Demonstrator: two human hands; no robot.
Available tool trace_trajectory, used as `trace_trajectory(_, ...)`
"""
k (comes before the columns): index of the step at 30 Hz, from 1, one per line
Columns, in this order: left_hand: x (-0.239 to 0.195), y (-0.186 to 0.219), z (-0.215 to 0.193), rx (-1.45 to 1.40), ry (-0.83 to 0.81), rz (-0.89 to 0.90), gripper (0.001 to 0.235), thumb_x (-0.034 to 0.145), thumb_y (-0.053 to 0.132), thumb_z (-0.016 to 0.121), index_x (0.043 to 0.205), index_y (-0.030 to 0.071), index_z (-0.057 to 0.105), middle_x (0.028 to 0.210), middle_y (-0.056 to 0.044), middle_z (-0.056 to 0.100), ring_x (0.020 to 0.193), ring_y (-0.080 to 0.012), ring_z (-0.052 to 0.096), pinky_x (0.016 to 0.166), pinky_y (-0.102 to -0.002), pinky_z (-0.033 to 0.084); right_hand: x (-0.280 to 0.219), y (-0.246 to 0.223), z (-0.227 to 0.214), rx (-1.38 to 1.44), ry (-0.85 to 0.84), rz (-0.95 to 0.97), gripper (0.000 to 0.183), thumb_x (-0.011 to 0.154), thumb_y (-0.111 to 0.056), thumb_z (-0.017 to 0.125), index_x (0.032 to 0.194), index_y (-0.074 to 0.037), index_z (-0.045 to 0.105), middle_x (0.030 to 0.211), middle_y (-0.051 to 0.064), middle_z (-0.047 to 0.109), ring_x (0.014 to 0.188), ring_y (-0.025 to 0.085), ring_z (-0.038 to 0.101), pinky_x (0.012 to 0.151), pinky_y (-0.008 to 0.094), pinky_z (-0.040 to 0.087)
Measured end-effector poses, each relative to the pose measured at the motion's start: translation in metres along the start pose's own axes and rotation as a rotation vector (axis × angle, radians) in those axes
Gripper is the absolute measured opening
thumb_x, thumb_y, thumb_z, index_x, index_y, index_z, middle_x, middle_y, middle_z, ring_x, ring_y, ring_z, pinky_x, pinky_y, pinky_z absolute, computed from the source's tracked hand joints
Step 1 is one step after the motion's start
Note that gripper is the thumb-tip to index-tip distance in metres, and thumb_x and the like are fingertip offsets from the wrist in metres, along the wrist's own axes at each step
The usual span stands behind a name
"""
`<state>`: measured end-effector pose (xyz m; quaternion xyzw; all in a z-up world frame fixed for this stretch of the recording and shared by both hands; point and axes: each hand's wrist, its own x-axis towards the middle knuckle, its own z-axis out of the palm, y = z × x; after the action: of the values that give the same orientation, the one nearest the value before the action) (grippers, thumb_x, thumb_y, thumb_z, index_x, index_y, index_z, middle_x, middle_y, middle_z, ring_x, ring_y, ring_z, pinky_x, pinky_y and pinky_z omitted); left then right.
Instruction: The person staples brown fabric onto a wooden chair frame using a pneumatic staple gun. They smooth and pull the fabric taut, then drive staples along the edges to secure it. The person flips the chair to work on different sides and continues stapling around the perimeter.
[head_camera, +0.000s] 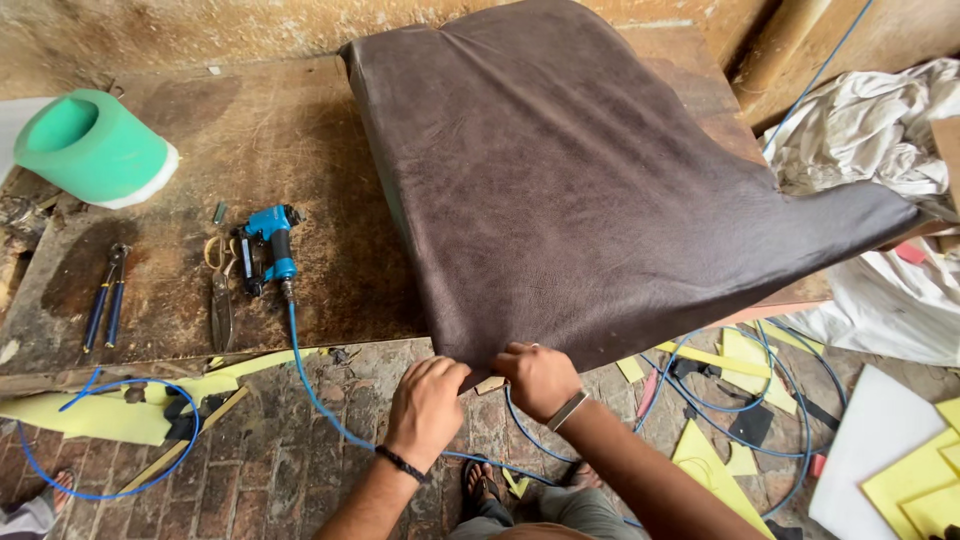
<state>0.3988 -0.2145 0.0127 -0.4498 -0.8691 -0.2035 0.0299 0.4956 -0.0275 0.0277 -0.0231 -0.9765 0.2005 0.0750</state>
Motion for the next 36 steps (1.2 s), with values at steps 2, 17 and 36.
trace_trajectory(2,0.010,-0.001,-0.006,0.003,0.057,0.024,0.028,0.076,-0.007,0.067,0.098,0.007,0.076,0.104,-0.013,0.076,0.107,-0.0296,0.069,0.108,-0.049,0.044,0.001,0.009,-0.003,0.014,-0.043,0.044,0.027,0.080,-0.011,0.062,0.102,-0.018,0.076,0.097,0.004,0.072,0.088,0.028,0.072,0.074,0.042,0.059)
trace_trajectory(17,0.042,-0.008,-0.020,-0.329,0.130,0.316,0.006,0.080,0.003,0.061,0.085,0.006,0.063,0.081,-0.009,0.063,0.083,-0.0295,0.061,0.078,-0.044,0.049,0.006,-0.023,0.008,0.260,0.187,0.112,0.020,0.078,-0.010,0.068,0.098,-0.010,0.067,0.091,0.014,0.071,0.086,0.039,0.068,0.071,0.049,0.055)
trace_trajectory(36,0.106,-0.081,-0.015,-0.334,-0.223,0.839,0.013,0.071,0.012,0.060,0.080,0.003,0.063,0.079,-0.017,0.064,0.078,-0.0357,0.062,0.074,-0.047,0.050,0.030,-0.056,0.014,-0.156,-0.177,0.522,0.040,0.075,-0.027,0.084,0.104,-0.014,0.060,0.097,0.009,0.072,0.096,0.033,0.070,0.081,0.046,0.055)
